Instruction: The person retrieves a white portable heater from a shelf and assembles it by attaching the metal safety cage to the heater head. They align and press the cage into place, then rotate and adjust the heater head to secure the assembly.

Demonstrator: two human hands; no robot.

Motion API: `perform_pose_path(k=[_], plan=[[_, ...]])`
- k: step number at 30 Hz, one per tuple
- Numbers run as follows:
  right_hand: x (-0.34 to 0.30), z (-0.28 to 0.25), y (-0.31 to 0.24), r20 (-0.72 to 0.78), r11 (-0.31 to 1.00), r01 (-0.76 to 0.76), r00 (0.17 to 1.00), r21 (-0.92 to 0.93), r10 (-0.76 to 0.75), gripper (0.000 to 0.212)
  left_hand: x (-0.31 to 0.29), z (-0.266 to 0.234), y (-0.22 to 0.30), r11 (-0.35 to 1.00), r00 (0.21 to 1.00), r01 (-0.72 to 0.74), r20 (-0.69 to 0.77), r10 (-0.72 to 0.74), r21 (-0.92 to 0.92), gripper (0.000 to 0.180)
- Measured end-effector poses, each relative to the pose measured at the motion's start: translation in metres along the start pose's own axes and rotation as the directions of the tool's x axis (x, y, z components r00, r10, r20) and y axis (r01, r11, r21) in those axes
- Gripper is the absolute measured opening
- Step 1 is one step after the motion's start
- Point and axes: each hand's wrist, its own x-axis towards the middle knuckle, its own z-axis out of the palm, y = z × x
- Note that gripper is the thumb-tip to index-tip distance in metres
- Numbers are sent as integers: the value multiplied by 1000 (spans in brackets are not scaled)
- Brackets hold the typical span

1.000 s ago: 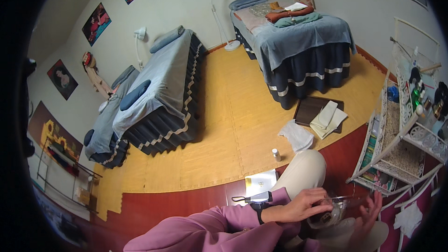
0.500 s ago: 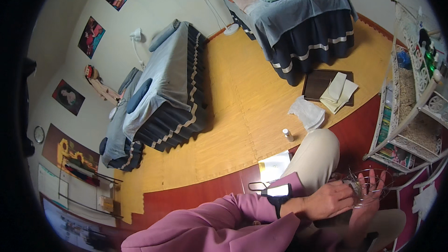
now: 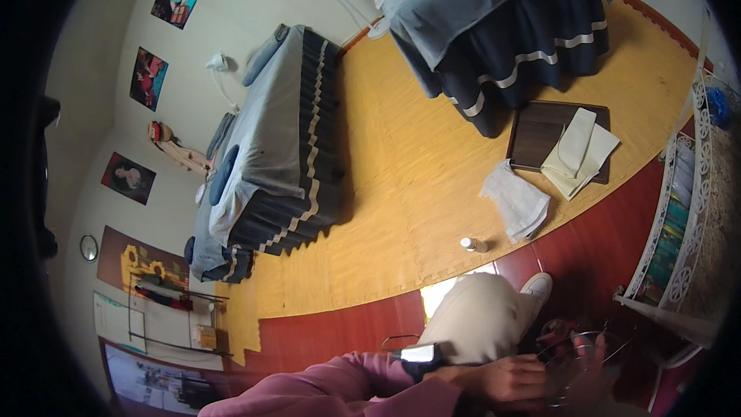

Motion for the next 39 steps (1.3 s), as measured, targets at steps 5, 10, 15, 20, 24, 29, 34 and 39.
perform_pose_path(k=[5,10,15,20,24,29,34,39], plan=[[18,7,-1,207,499,109,967,-860,146,63,0,-26,-2,998,997,-11,78,6,58,38],[-1,58,-28,64,912,-188,982,364,177,69,12,-34,2,978,979,-172,130,157,121,32],[-26,85,-58,163,918,-79,987,388,16,94,24,-32,31,983,973,107,217,-73,-151,50],[-40,90,-70,234,889,23,961,458,-146,128,22,-42,49,966,981,123,176,-84,-229,58],[-55,87,-80,320,860,57,914,507,-249,128,17,-46,60,988,989,123,-72,-130,-90,51],[-68,89,-90,411,906,29,885,422,-220,97,6,-55,68,860,847,481,-161,-506,-173,35],[-88,79,-124,158,999,52,986,4,-52,134,-24,-92,59,837,843,516,-276,-461,179,31],[-76,51,-151,470,899,290,876,-328,-112,144,-20,-103,22,742,906,413,-155,-394,528,31]])
